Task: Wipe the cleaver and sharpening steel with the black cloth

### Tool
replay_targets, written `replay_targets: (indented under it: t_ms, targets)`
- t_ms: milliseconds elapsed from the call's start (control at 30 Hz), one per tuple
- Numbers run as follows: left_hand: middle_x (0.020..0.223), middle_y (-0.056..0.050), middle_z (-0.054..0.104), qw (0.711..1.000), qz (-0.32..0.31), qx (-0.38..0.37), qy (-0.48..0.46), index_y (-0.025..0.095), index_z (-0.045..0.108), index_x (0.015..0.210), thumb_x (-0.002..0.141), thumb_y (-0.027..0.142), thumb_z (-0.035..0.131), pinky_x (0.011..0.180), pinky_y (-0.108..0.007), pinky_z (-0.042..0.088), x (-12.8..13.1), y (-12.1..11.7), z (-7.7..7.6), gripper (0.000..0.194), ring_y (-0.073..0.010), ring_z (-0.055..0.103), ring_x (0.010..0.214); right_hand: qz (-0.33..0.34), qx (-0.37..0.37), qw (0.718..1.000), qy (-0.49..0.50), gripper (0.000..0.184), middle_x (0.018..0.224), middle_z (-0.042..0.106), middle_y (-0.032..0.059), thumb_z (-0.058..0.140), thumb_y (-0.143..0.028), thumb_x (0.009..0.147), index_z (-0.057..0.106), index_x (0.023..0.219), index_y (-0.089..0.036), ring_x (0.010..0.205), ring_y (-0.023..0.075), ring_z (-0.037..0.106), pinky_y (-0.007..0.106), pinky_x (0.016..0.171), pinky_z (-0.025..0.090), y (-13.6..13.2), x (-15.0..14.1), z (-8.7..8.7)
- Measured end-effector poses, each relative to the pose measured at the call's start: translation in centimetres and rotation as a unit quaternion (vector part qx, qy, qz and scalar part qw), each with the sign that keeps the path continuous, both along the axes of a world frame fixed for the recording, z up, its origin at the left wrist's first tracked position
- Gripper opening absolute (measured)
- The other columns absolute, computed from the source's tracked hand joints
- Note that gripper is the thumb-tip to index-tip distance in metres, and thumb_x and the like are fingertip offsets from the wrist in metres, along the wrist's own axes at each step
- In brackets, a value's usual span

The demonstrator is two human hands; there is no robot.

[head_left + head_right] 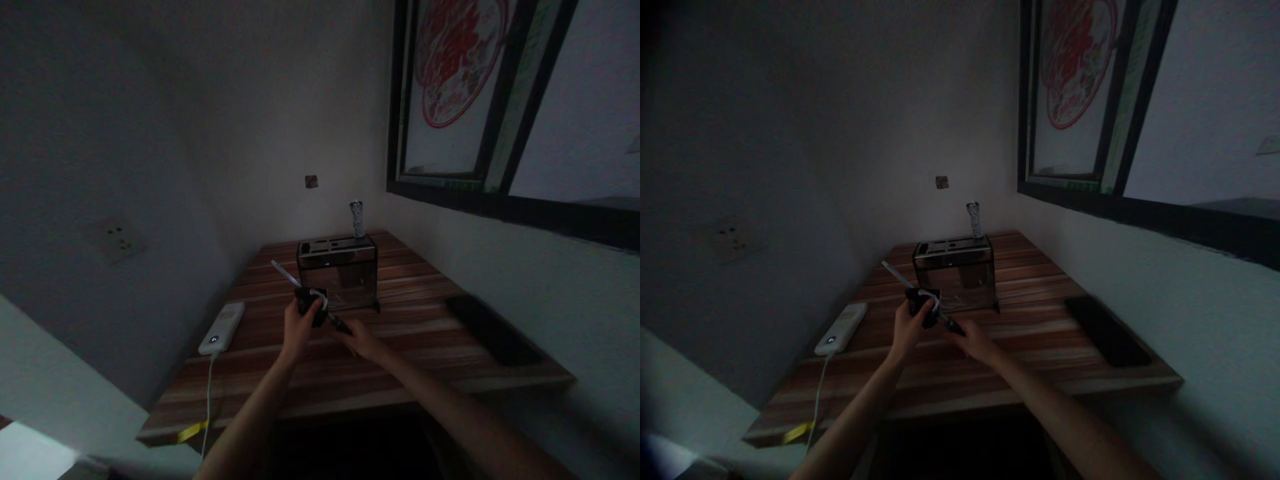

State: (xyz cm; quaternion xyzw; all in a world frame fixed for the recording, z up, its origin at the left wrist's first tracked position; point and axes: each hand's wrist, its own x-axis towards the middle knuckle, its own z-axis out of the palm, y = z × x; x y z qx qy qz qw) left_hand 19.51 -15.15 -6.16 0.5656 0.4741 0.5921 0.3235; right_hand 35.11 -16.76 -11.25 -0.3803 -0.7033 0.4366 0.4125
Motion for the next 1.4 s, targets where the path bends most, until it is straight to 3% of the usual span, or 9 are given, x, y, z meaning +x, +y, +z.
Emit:
replay_targets:
  t_ms: [300,567,700,1067,1400]
  targets:
    - [0.077,-0.006,0.067,0.995,0.069,0.068,-0.02,0.01,0.064,0.08,0.065,0.041,0.063,0.065,-0.026,0.047,-2.6,1.3,3.4,0.034,-0.0195,0.062,0.074,-0.003,-0.016,1.0,-0.007,0.037,0.04,0.037,-0.0094,0.055,-0.052,0.073,0.043,0.063,-0.019,0.033,0.0058,0.034,0.017,0.032,0.023,0.2,-0.1,-0.5]
    - [0.079,-0.006,0.067,0.984,0.118,0.117,-0.062,0.01,0.064,0.084,0.065,0.042,0.064,0.065,-0.023,0.046,-4.6,3.1,6.8,0.037,-0.0174,0.061,0.074,-0.01,-0.029,0.999,-0.014,0.036,0.041,0.036,-0.0095,0.055,-0.051,0.073,0.043,0.063,-0.018,0.033,0.0053,0.033,0.017,0.032,0.022,0.2,0.1,-0.5]
    - [0.076,-0.005,0.067,0.982,0.113,0.131,-0.078,0.009,0.065,0.082,0.063,0.042,0.065,0.063,-0.022,0.045,-4.8,3.8,7.6,0.038,-0.0159,0.061,0.071,-0.005,-0.023,1.0,0.004,0.035,0.04,0.036,-0.0099,0.056,-0.051,0.073,0.045,0.066,-0.019,0.032,0.0055,0.033,0.017,0.031,0.023,0.3,0.1,-0.8]
    - [0.081,-0.007,0.068,0.989,0.109,0.087,-0.056,0.01,0.064,0.083,0.066,0.041,0.064,0.067,-0.024,0.046,-3.8,2.3,6.6,0.035,-0.0179,0.062,0.077,-0.015,-0.014,1.0,-0.013,0.035,0.04,0.038,-0.0092,0.056,-0.05,0.073,0.046,0.065,-0.018,0.032,0.0056,0.034,0.018,0.032,0.022,0.3,0.0,-0.4]
    - [0.074,-0.007,0.067,0.999,-0.031,0.0,0.02,0.01,0.063,0.078,0.066,0.04,0.064,0.059,-0.024,0.046,1.3,0.3,1.3,0.032,-0.0182,0.062,0.068,-0.004,-0.039,0.999,0.028,0.033,0.038,0.038,-0.0111,0.053,-0.05,0.075,0.05,0.078,-0.017,0.029,0.0059,0.032,0.017,0.03,0.023,0.4,0.3,-0.6]
